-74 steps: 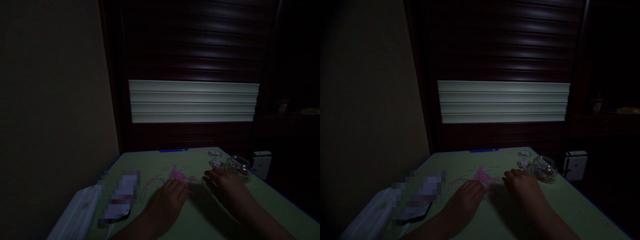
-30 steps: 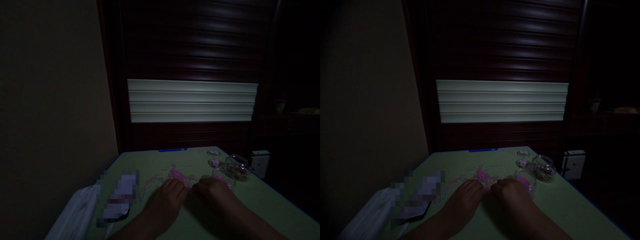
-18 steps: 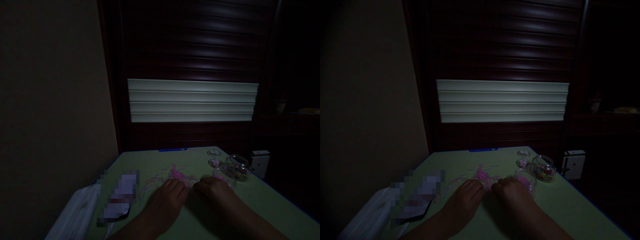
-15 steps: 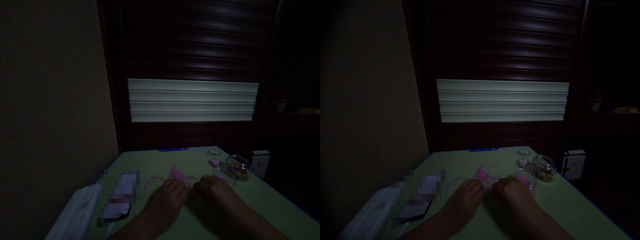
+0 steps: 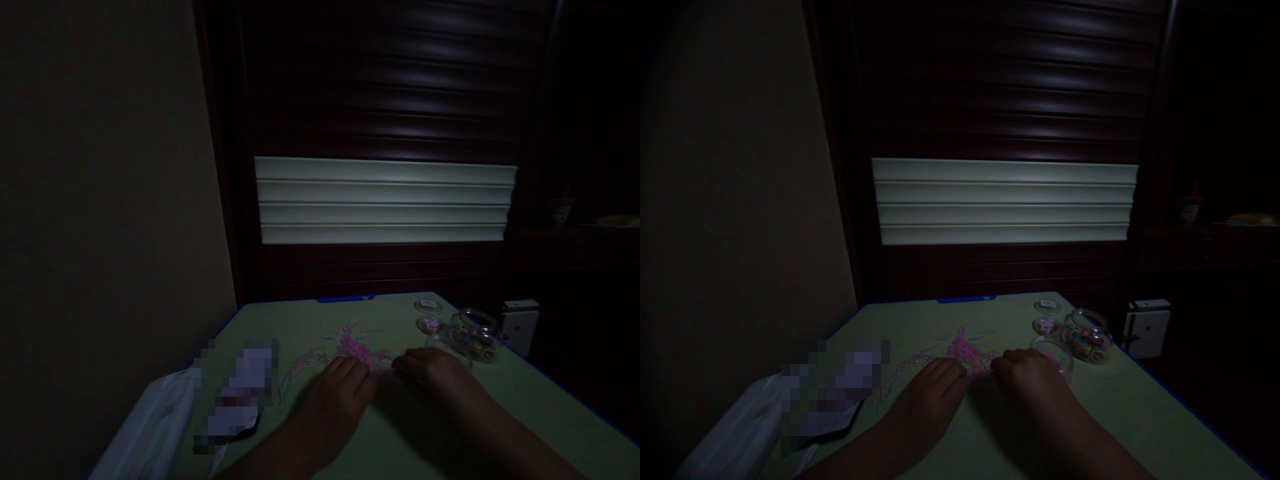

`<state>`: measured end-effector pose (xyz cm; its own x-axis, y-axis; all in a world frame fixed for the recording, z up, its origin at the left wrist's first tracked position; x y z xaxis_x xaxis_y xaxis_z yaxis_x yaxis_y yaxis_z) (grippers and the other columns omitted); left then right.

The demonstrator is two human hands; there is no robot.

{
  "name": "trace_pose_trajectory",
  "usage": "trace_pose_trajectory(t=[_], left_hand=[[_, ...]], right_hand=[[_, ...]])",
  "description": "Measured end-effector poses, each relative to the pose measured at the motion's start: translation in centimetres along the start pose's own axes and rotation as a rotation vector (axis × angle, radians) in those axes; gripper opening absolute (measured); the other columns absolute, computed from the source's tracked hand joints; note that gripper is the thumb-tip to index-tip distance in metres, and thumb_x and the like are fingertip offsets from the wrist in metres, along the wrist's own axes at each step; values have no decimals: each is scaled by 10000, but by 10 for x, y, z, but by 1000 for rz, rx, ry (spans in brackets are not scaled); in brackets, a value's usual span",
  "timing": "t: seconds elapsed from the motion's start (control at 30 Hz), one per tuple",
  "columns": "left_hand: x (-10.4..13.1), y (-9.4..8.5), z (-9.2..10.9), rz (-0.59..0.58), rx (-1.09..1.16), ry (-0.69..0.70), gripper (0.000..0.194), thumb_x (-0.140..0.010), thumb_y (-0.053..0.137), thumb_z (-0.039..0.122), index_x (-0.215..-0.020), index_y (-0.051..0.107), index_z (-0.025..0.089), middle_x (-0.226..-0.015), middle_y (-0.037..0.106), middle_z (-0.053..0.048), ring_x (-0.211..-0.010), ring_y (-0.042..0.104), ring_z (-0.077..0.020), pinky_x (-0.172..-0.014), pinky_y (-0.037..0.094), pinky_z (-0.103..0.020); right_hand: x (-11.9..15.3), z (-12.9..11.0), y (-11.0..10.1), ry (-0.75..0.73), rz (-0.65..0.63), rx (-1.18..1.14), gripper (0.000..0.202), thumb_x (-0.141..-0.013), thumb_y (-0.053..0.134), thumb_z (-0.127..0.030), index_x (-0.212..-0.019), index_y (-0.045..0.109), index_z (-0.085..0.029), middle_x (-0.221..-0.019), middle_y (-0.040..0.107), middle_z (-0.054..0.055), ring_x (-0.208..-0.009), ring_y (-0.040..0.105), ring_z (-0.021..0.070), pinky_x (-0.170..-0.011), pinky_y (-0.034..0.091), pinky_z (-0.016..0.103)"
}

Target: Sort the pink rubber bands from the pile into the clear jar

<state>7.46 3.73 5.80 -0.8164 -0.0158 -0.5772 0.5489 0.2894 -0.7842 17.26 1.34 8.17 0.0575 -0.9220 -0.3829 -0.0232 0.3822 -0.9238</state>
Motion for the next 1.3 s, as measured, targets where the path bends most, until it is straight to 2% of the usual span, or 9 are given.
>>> trace_pose_trajectory(t=[0.2, 0.47, 0.77, 0.93, 1.07, 1.3], left_hand=[[-1, 1, 0, -26, 20, -15, 157, -907, 391, 62, -931, 532, 127, -867, 543, -47, -790, 494, -196, -731, 454, -352], [-2, -3, 0, 21, 1, 3, 194, -924, 354, 74, -925, 538, 133, -857, 554, -53, -788, 506, -192, -727, 465, -350], [3, 2, 0, 31, -11, 3, 178, -907, 366, 60, -899, 526, 137, -842, 538, -43, -776, 494, -188, -726, 456, -348], [3, 4, -2, -19, 5, -13, 140, -879, 426, 43, -920, 523, 135, -867, 546, -46, -803, 497, -196, -757, 456, -356], [2, 4, -2, -13, 5, -11, 129, -874, 440, 44, -910, 524, 135, -854, 548, -44, -787, 497, -195, -743, 459, -352], [2, 2, -2, 11, 0, 4, 132, -892, 413, 62, -901, 523, 134, -832, 539, -45, -767, 491, -192, -726, 456, -352]], right_hand=[[0, 4, -8, 19, -5, 34, 235, -865, 473, -105, -866, 685, -208, -772, 680, 26, -710, 627, 164, -627, 382, 242], [3, 12, -20, 110, 5, 83, 224, -873, 479, -107, -843, 685, -189, -797, 684, 51, -736, 640, 181, -644, 403, 259], [7, 34, -35, 206, 105, 238, 246, -889, 429, -120, -811, 652, -184, -812, 680, 69, -752, 638, 225, -646, 397, 316], [9, 40, -39, 265, 72, 274, 232, -871, 423, -106, -852, 645, -167, -846, 685, 91, -765, 643, 233, -635, 401, 315], [12, 50, -38, 338, 37, 290, 267, -833, 431, -62, -949, 653, -154, -889, 690, 110, -785, 648, 242, -652, 415, 325], [22, 70, -38, 420, 46, 309, 325, -797, 405, -20, -954, 654, -159, -901, 698, 111, -750, 655, 251, -632, 429, 339]])
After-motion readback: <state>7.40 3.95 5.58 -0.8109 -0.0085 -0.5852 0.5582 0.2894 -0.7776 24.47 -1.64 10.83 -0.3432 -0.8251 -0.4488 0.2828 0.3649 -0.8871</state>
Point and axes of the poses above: each hand's wrist, its own x-axis away from the middle knuckle, its own y-axis out of the palm, z = x × y, the point moved 9 cm from there along -x, towards the middle knuckle
